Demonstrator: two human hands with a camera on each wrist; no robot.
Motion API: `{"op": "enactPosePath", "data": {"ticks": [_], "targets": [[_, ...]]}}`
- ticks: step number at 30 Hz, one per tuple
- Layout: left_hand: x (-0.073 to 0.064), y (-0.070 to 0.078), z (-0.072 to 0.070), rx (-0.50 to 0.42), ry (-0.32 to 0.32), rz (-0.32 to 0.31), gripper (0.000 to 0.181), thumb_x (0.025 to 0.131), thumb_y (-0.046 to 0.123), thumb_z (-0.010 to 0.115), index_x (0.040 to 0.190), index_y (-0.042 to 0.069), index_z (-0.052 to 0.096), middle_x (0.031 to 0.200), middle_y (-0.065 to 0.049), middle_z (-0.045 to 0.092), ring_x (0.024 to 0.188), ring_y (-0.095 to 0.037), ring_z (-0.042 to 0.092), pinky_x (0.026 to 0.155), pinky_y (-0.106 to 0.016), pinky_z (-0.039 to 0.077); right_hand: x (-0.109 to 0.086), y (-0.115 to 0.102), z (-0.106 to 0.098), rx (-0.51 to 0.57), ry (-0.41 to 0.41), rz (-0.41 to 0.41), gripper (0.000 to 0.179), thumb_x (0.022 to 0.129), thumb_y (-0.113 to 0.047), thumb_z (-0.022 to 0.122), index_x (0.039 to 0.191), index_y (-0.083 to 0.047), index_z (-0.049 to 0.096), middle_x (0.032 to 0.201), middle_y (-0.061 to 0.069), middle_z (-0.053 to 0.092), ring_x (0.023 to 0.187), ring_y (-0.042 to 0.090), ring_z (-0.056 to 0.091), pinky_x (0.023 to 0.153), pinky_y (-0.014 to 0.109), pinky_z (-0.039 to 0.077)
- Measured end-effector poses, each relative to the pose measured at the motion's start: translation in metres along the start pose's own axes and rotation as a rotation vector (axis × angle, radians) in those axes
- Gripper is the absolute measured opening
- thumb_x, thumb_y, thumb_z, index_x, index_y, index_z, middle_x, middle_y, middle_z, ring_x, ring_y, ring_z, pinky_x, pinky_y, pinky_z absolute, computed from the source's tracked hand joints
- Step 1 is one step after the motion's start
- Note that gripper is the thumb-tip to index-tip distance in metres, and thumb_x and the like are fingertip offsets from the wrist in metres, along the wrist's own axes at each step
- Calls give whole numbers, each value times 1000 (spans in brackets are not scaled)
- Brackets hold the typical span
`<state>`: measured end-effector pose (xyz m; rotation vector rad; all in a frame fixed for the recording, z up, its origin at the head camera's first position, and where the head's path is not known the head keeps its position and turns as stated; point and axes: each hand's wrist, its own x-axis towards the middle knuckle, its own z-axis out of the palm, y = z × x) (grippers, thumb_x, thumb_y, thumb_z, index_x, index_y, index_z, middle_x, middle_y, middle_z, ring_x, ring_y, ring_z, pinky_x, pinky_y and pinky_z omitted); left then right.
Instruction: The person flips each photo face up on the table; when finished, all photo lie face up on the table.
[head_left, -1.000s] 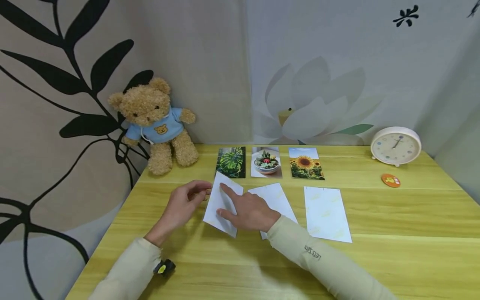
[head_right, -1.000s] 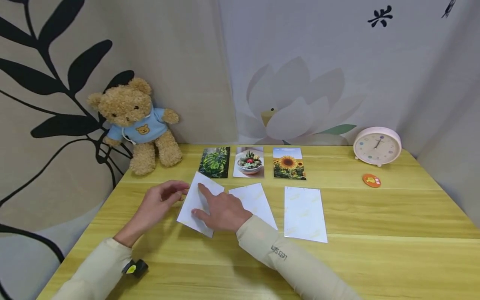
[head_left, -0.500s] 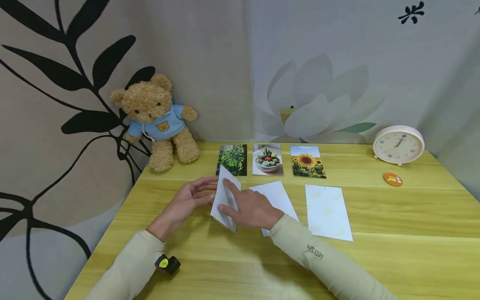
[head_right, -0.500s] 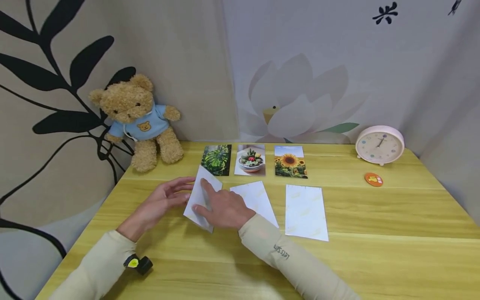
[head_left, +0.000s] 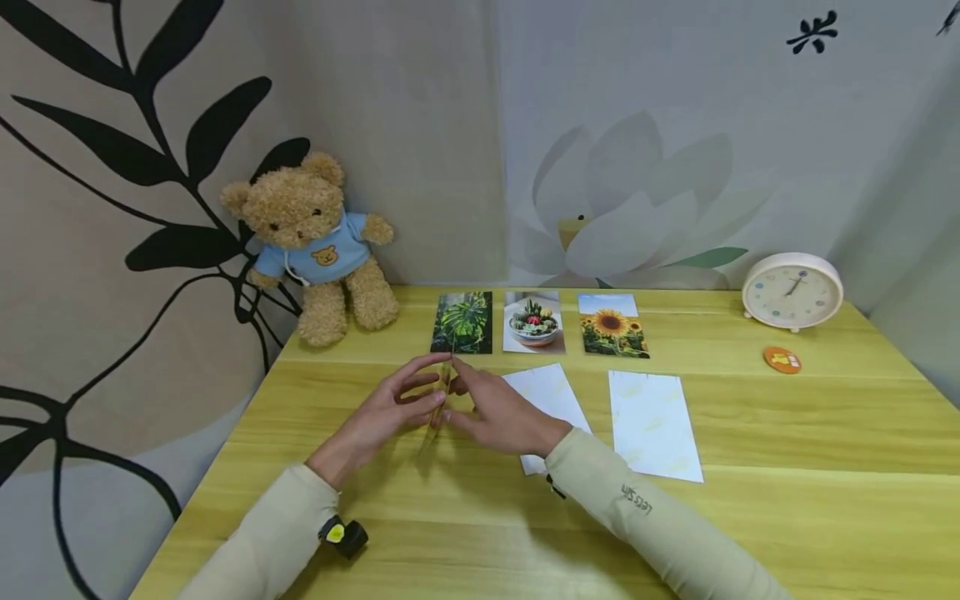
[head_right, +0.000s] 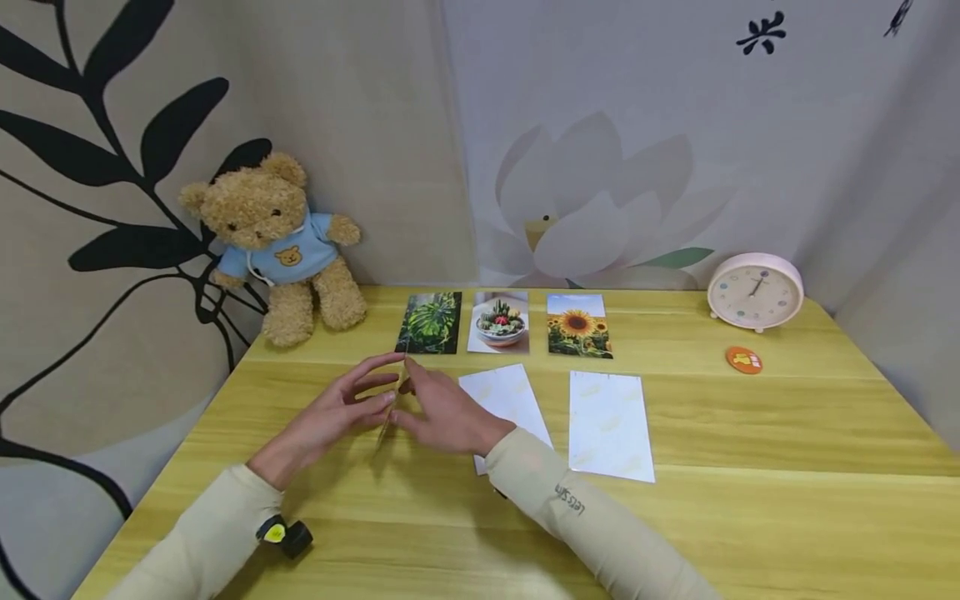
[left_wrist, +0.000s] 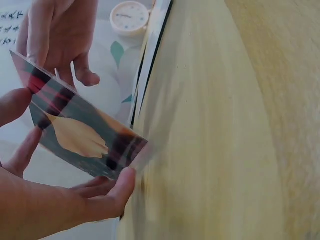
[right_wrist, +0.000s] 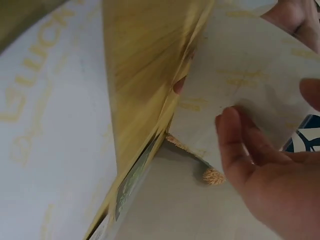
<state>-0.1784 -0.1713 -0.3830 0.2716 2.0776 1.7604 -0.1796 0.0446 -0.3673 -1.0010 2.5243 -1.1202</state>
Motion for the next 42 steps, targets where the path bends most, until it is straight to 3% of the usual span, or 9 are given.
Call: {"op": "enactPosePath", "data": {"ticks": [5, 10, 15, 21, 25, 29, 33, 37, 42], "targets": [[-2, 2, 1, 10, 18, -12, 55, 100, 32, 63, 149, 42, 42, 162, -12, 28, 150, -36, 30, 112, -53, 44, -2, 1, -1, 125, 39, 21, 63, 105, -25, 51, 160, -8, 24, 131, 11, 66, 117, 23, 66, 92, 40, 56], [-4, 4, 3, 35, 31, -5, 55, 99, 34, 64, 149, 42, 42, 161, -14, 29, 149, -39, 32, 112, -55, 44, -3, 2, 0, 253, 91, 43, 56, 108, -32, 44, 157, -8, 32, 131, 13, 67, 109, 30, 69, 81, 33, 56], [-6, 3, 4, 70, 52, 15, 56, 99, 31, 64, 150, 39, 42, 163, -16, 24, 148, -46, 31, 111, -59, 43, -2, 4, 0, 301, 160, 52, 51, 105, -25, 54, 152, -7, 43, 124, 13, 71, 107, 28, 69, 76, 27, 56], [-8, 3, 3, 140, 133, -5, 52, 100, 18, 62, 150, 24, 45, 164, -13, 27, 150, -46, 27, 112, -61, 42, -2, 7, -2, 443, 295, 99, 43, 95, -14, 69, 137, -8, 61, 113, 16, 74, 96, 28, 73, 79, 48, 60], [-9, 5, 1, 169, 179, -25, 51, 99, 19, 62, 148, 17, 48, 164, -11, 31, 150, -44, 28, 114, -61, 39, -1, 9, -4, 484, 429, 132, 42, 87, -4, 75, 128, -9, 68, 107, 16, 75, 88, 25, 75, 77, 39, 62], [-10, 9, -3, 164, 205, -28, 51, 99, 20, 63, 148, 16, 47, 163, -10, 32, 150, -41, 29, 115, -60, 37, -3, 13, -4, 467, 523, 158, 45, 82, 3, 78, 124, -7, 69, 103, 16, 75, 83, 24, 76, 73, 31, 62], [-12, 11, -8, 159, 211, -12, 51, 100, 17, 62, 148, 13, 47, 161, -13, 34, 150, -40, 30, 116, -59, 37, -4, 16, -4, 434, 551, 158, 46, 80, 6, 78, 123, -5, 70, 103, 17, 74, 81, 27, 76, 72, 33, 62], [-13, 11, -11, 176, 192, 3, 50, 101, 17, 60, 149, 10, 46, 161, -17, 34, 148, -42, 33, 115, -57, 39, -6, 18, -3, 312, 500, 178, 45, 81, 5, 77, 124, -8, 70, 101, 13, 76, 82, 26, 77, 70, 33, 62], [-11, 6, -14, 232, 182, -24, 46, 103, 17, 56, 148, 9, 47, 157, -20, 39, 138, -39, 47, 108, -54, 47, -11, 18, -1, 84, 353, 200, 47, 87, -9, 76, 133, -11, 64, 106, 8, 77, 86, 20, 75, 77, 37, 61]]}}
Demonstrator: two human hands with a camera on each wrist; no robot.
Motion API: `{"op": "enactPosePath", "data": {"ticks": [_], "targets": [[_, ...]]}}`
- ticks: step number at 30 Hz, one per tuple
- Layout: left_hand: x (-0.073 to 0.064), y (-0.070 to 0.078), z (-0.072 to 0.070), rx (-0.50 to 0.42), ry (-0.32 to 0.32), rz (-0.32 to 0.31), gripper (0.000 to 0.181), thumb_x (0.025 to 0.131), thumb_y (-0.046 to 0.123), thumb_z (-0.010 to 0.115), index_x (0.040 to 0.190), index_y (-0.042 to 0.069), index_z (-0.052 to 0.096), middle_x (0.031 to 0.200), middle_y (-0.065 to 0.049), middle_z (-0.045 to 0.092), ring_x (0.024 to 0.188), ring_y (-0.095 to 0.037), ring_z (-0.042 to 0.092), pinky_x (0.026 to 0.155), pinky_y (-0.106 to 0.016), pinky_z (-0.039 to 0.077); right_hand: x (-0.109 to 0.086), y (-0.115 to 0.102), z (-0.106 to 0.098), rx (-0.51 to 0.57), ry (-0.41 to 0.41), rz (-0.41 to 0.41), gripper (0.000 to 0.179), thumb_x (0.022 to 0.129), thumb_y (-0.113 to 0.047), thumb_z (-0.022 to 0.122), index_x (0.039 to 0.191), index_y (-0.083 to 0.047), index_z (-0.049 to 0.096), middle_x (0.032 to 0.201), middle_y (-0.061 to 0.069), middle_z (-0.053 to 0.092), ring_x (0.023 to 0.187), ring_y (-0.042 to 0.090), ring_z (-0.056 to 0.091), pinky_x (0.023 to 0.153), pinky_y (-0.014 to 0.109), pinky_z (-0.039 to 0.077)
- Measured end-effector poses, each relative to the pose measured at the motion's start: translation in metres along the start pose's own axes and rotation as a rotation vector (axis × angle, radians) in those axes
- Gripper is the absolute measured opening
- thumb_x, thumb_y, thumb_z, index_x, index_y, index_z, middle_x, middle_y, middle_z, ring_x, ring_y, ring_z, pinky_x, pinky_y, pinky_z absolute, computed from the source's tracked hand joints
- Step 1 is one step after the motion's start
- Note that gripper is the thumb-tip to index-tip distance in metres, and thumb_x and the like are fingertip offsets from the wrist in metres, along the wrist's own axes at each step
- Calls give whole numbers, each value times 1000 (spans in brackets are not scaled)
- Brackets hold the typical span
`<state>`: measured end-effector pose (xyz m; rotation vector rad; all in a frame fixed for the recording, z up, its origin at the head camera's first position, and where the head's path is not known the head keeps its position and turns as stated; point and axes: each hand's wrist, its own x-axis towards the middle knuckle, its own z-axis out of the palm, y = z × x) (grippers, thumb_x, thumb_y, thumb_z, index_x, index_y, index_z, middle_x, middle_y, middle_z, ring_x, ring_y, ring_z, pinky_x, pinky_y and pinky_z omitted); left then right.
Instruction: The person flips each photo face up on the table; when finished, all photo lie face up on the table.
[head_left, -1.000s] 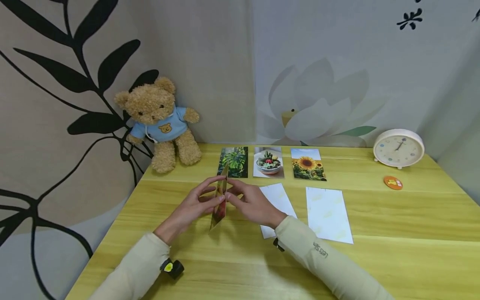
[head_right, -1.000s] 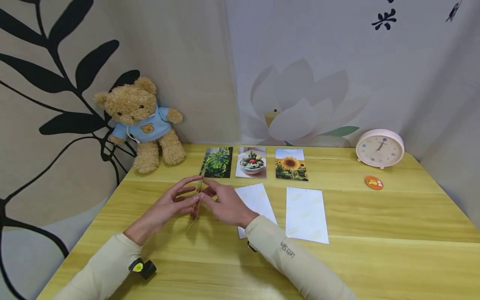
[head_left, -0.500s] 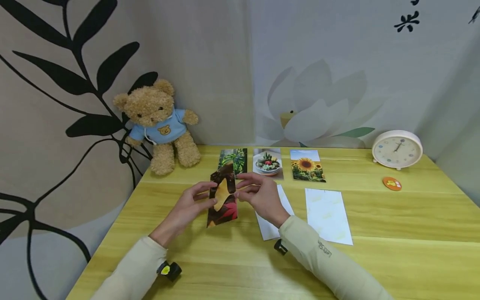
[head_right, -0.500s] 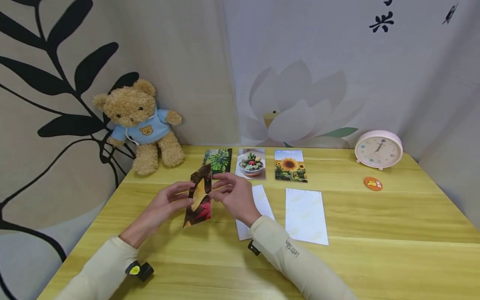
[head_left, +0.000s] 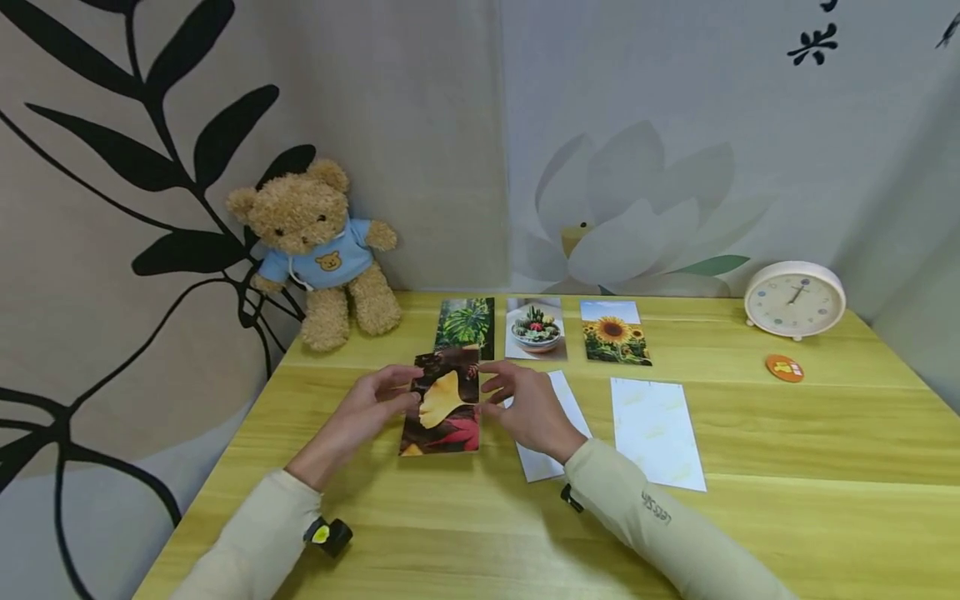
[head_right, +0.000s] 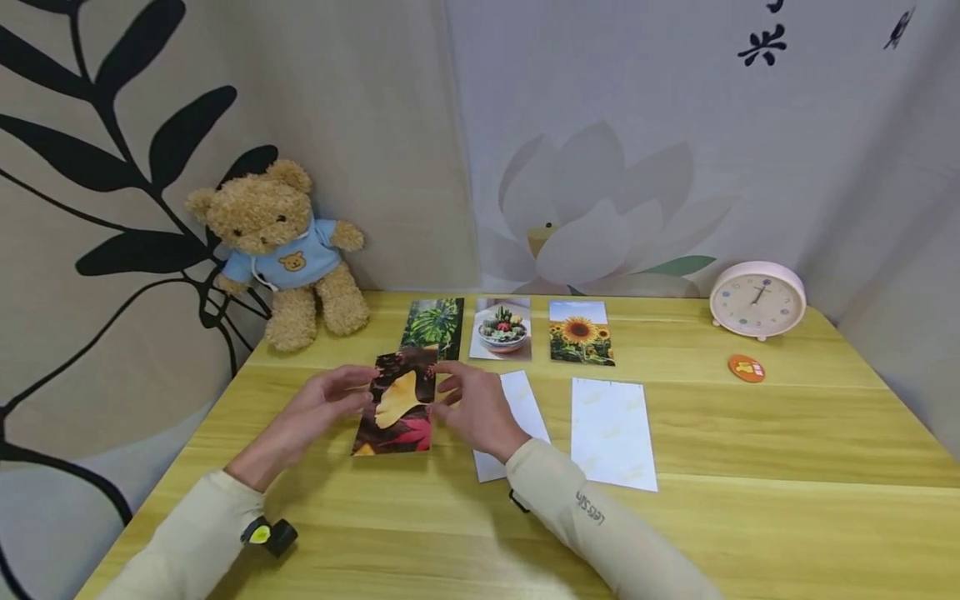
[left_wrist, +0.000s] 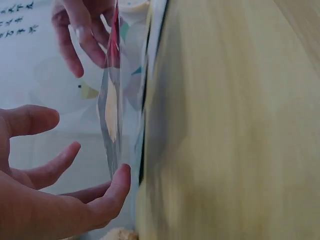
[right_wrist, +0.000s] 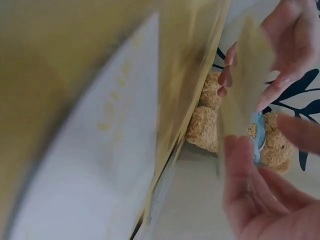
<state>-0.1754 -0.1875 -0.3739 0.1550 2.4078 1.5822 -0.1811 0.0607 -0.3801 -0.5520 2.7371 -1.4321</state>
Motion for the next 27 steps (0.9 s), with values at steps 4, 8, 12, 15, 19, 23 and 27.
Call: {"op": "enactPosePath", "data": {"ticks": [4, 8, 12, 15, 19, 23, 27], "targets": [[5, -4, 2, 63, -32, -30, 44, 104, 18, 54, 146, 8, 48, 152, -22, 45, 124, -34, 59, 100, -49, 53, -4, 2, -2, -13, -135, 52, 52, 92, -21, 72, 141, -13, 57, 116, 11, 75, 82, 18, 73, 76, 36, 59], [9, -5, 6, 140, -50, -39, 42, 103, 19, 56, 143, 8, 52, 145, -20, 53, 119, -31, 63, 99, -49, 53, -6, 6, -2, 33, -243, 114, 55, 97, -27, 66, 147, -13, 49, 124, 15, 71, 68, 19, 72, 83, 39, 59], [12, -3, 9, 176, -77, -40, 41, 103, 21, 55, 142, 8, 52, 129, -17, 63, 104, -25, 69, 92, -46, 56, -7, 9, -2, 50, -307, 146, 58, 99, -29, 64, 151, -11, 44, 128, 17, 68, 59, 20, 71, 100, 46, 53], [15, -2, 10, 191, -105, -43, 41, 103, 22, 54, 142, 8, 52, 116, -16, 66, 91, -19, 70, 83, -41, 57, -8, 9, -3, 43, -334, 164, 61, 100, -30, 63, 153, -11, 40, 130, 19, 66, 57, 20, 71, 104, 49, 50], [18, -1, 12, 236, -103, -49, 40, 103, 24, 55, 140, 10, 54, 103, -14, 64, 86, -18, 70, 75, -36, 55, -9, 9, -6, 39, -349, 183, 62, 100, -31, 62, 154, -12, 38, 132, 18, 65, 57, 20, 70, 104, 49, 50], [18, 1, 13, 307, -98, -30, 41, 103, 25, 55, 140, 10, 56, 93, -12, 62, 79, -18, 67, 65, -32, 47, -10, 9, -6, 32, -350, 181, 64, 100, -33, 62, 155, -13, 37, 134, 18, 65, 56, 21, 70, 104, 49, 50], [15, 0, 12, 372, -94, -16, 41, 103, 25, 54, 140, 6, 57, 92, -12, 64, 74, -17, 63, 62, -31, 41, -12, 8, -4, 55, -371, 178, 68, 100, -34, 63, 156, -12, 34, 136, 20, 63, 56, 22, 70, 105, 48, 49]]}}
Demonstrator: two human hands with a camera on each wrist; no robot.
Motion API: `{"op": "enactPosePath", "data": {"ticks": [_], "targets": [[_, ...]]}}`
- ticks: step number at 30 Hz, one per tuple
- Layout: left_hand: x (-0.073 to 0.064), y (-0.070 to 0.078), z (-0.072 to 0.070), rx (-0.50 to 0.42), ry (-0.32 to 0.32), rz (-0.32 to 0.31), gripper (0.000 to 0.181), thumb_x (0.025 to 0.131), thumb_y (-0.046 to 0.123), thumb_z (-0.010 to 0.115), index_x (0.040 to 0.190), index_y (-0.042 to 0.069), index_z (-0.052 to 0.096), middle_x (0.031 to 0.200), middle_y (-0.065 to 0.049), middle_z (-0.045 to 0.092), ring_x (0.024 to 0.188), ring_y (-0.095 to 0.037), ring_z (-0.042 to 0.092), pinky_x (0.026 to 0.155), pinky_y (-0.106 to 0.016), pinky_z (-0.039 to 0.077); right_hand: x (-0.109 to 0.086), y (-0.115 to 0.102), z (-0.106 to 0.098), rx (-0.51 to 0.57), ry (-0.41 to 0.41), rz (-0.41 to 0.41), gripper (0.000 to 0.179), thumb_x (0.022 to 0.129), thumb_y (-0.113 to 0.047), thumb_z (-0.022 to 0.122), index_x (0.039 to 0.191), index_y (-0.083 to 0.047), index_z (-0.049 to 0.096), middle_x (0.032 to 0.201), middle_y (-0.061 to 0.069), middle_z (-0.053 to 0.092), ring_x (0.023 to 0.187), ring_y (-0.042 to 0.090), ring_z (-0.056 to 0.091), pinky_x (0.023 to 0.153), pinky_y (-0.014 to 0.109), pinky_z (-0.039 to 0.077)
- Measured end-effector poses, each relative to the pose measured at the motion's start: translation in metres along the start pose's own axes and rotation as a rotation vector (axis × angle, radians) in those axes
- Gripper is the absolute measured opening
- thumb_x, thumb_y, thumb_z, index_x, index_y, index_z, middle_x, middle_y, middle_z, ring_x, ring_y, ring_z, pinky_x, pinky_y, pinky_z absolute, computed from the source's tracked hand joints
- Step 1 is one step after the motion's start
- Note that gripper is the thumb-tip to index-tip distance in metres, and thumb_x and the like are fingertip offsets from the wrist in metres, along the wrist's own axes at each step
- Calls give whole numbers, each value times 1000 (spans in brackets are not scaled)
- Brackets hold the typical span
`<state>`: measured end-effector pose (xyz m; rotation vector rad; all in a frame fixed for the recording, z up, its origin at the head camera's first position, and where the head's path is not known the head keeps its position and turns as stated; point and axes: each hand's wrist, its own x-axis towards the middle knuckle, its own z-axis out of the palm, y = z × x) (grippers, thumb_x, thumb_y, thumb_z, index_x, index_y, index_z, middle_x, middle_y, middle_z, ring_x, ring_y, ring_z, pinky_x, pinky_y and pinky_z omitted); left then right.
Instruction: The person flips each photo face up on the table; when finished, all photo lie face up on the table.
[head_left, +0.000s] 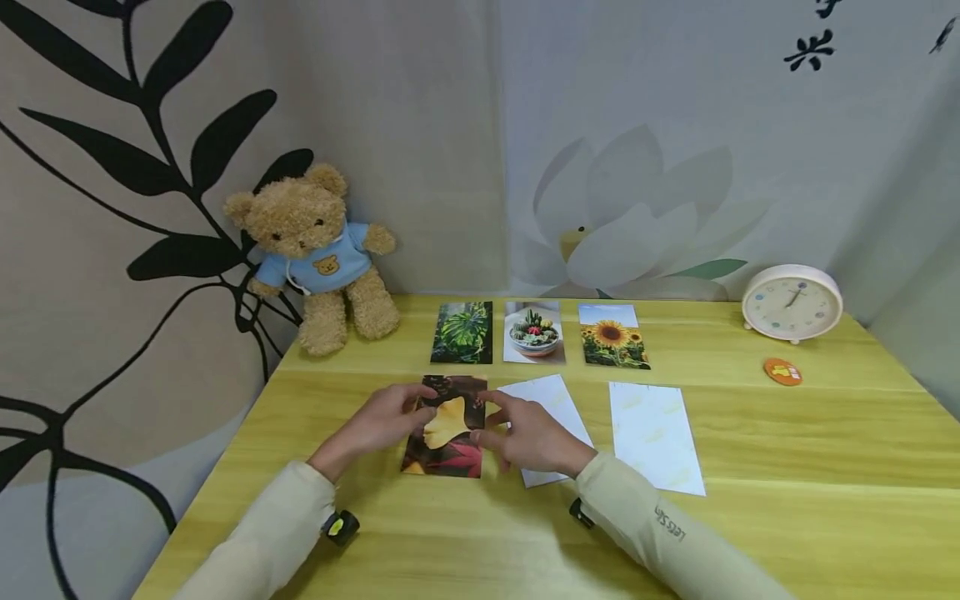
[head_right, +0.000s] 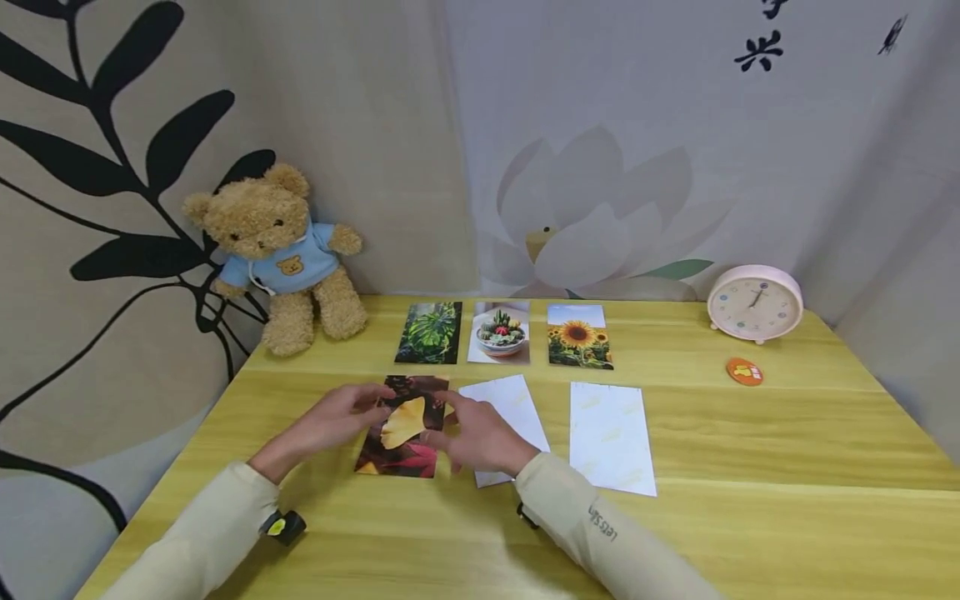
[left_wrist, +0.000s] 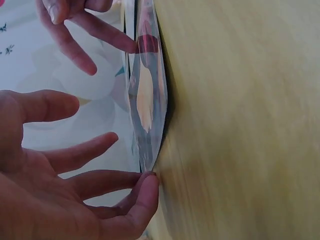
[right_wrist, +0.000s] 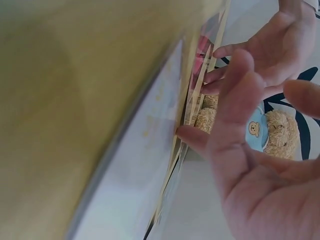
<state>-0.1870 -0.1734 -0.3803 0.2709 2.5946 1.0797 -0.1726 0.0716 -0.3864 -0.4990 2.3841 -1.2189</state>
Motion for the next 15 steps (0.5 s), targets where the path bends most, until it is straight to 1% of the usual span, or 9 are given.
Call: {"op": "enactPosePath", "data": {"ticks": [3, 5, 7, 10, 12, 13, 14, 15], "targets": [[-3, -1, 1, 17, 6, -15, 41, 103, 24, 55, 139, 5, 57, 91, -11, 63, 69, -17, 55, 61, -30, 38, -1, 1, 2, 31, -20, 6, 71, 99, -36, 63, 158, -12, 31, 138, 21, 62, 57, 23, 70, 103, 46, 51], [-3, -1, 1, 25, 14, -17, 41, 103, 24, 54, 139, 6, 57, 87, -9, 60, 66, -16, 49, 59, -30, 35, -2, 1, 1, 44, -23, 5, 72, 99, -35, 63, 159, -13, 29, 139, 21, 61, 57, 24, 70, 98, 43, 54], [-2, 0, 2, 33, 24, -11, 41, 103, 24, 55, 140, 6, 57, 78, -7, 56, 61, -15, 46, 56, -29, 32, -3, 1, -1, 47, -24, 6, 73, 99, -36, 63, 159, -13, 27, 140, 21, 60, 57, 25, 70, 93, 38, 57], [-3, 6, 4, 78, 54, 5, 42, 103, 24, 55, 140, 6, 57, 63, -3, 51, 51, -14, 42, 51, -27, 31, -6, 2, -6, 57, -31, 1, 73, 100, -34, 62, 160, -14, 26, 143, 22, 57, 59, 24, 70, 79, 32, 59], [-6, 11, 7, 103, 83, 33, 41, 102, 23, 57, 139, 7, 57, 71, -4, 63, 60, -17, 56, 53, -29, 41, -10, 3, -11, 37, -29, -13, 71, 100, -34, 62, 159, -13, 28, 144, 23, 56, 63, 22, 71, 73, 30, 59], [-9, 15, 9, 102, 90, 51, 40, 102, 23, 57, 139, 7, 58, 81, -6, 69, 69, -20, 62, 58, -32, 47, -12, 4, -14, 27, -25, -24, 68, 100, -33, 61, 158, -12, 31, 144, 23, 56, 65, 22, 71, 70, 30, 58], [-11, 18, 11, 93, 85, 78, 39, 102, 22, 57, 138, 7, 58, 92, -9, 72, 79, -24, 67, 64, -35, 53, -15, 5, -18, 5, -14, -42, 66, 100, -32, 61, 156, -11, 34, 143, 23, 57, 70, 22, 72, 69, 30, 58], [-13, 22, 14, 61, 70, 101, 39, 102, 21, 57, 137, 6, 58, 105, -12, 72, 93, -28, 69, 72, -39, 56, -18, 7, -21, -34, 6, -61, 62, 100, -32, 61, 154, -10, 38, 141, 23, 58, 76, 21, 72, 71, 31, 57]]}}
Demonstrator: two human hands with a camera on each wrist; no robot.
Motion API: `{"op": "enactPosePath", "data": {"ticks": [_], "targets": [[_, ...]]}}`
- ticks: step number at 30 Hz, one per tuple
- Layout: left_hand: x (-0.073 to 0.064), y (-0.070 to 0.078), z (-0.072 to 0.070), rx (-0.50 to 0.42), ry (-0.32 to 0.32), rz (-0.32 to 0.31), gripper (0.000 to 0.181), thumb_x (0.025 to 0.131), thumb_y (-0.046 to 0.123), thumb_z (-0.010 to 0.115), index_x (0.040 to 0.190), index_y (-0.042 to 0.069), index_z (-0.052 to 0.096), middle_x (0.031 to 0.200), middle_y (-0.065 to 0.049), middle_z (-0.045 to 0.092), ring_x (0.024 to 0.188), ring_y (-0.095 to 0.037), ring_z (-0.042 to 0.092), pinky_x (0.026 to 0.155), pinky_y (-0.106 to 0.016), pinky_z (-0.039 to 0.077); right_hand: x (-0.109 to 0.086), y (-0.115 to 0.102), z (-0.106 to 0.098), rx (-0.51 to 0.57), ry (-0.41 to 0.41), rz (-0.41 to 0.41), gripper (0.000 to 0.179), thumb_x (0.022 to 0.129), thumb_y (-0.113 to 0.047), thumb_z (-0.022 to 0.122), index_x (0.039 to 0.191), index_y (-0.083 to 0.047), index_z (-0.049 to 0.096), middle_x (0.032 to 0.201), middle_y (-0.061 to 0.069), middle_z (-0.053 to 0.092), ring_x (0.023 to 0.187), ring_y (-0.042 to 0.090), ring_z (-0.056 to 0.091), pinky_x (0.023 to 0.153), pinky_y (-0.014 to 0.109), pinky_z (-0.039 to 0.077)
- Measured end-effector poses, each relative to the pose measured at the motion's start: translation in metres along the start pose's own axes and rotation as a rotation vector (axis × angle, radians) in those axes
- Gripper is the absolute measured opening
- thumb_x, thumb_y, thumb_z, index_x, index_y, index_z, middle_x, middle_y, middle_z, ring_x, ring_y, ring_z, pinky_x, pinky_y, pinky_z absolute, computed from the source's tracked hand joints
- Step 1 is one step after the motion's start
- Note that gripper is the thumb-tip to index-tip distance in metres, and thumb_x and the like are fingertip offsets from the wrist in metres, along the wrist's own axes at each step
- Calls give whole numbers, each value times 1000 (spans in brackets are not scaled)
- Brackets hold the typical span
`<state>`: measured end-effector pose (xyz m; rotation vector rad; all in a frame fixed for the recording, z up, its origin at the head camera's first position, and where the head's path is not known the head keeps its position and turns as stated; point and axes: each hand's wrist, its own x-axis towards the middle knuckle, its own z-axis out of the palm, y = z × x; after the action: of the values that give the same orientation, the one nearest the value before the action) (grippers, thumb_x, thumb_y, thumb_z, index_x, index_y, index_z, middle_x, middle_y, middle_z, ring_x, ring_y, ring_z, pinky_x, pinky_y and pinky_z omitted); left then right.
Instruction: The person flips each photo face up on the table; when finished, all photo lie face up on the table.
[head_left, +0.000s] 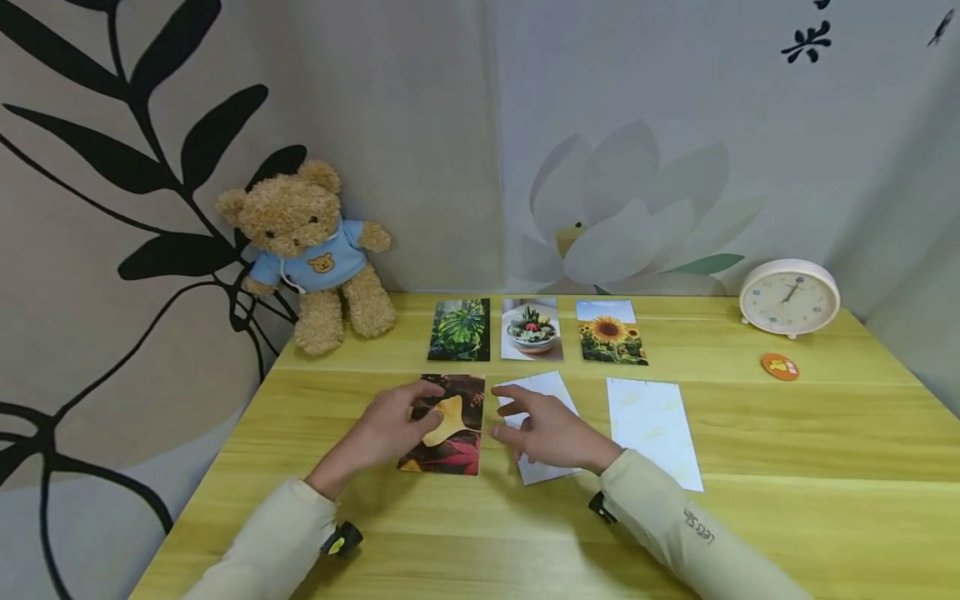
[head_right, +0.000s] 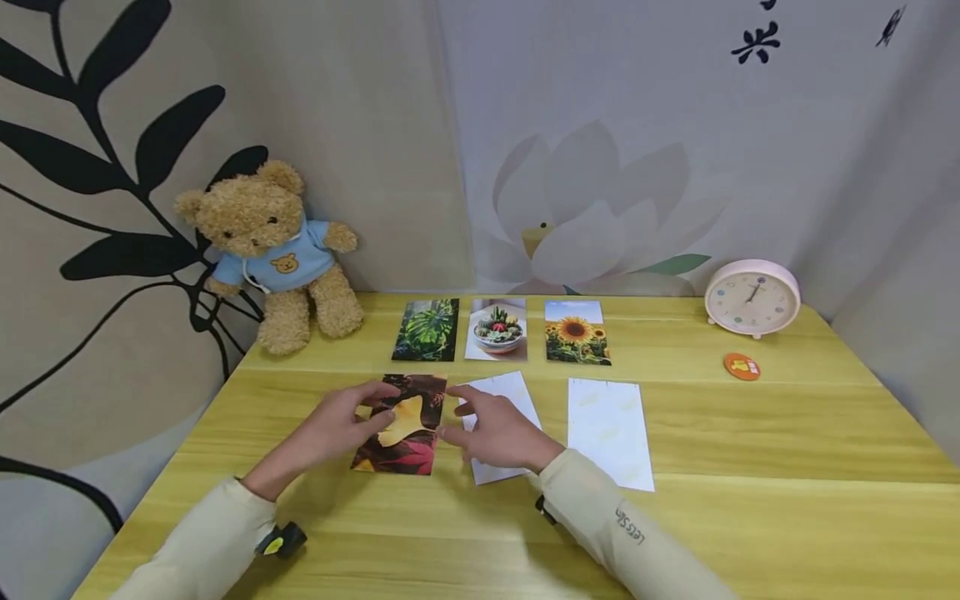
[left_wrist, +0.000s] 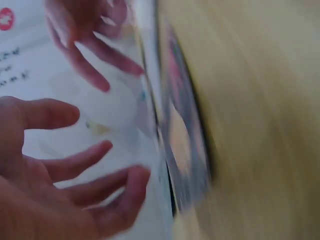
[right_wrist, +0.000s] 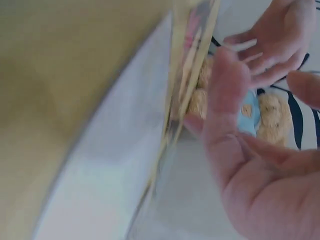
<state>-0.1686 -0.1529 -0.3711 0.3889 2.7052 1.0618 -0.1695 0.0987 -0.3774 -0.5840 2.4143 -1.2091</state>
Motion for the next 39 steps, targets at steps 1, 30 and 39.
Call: {"op": "enactPosePath", "data": {"ticks": [1, 30, 39], "targets": [[-2, 4, 2, -48, -25, 28, 38, 102, 20, 57, 137, 5, 58, 120, -15, 70, 109, -32, 67, 83, -43, 57, -3, 2, -4, -43, 21, -19, 59, 100, -31, 61, 152, -8, 42, 139, 22, 60, 82, 21, 72, 74, 32, 57], [5, 48, 43, -697, -271, -131, 57, 102, 25, 51, 154, 6, 35, 152, -21, 43, 136, -36, 50, 117, -54, 37, -44, 38, -27, -312, 184, -9, 59, 96, -31, 68, 144, -2, 50, 124, 17, 70, 115, 31, 67, 97, 50, 54], [25, 48, 42, -693, -271, 0, 56, 108, 22, 43, 156, -1, 26, 144, -22, 53, 129, -34, 58, 113, -53, 43, -38, 34, -21, -370, 274, -36, 64, 96, -34, 66, 151, -9, 44, 106, 11, 71, 89, 18, 65, 78, 36, 52]]}}
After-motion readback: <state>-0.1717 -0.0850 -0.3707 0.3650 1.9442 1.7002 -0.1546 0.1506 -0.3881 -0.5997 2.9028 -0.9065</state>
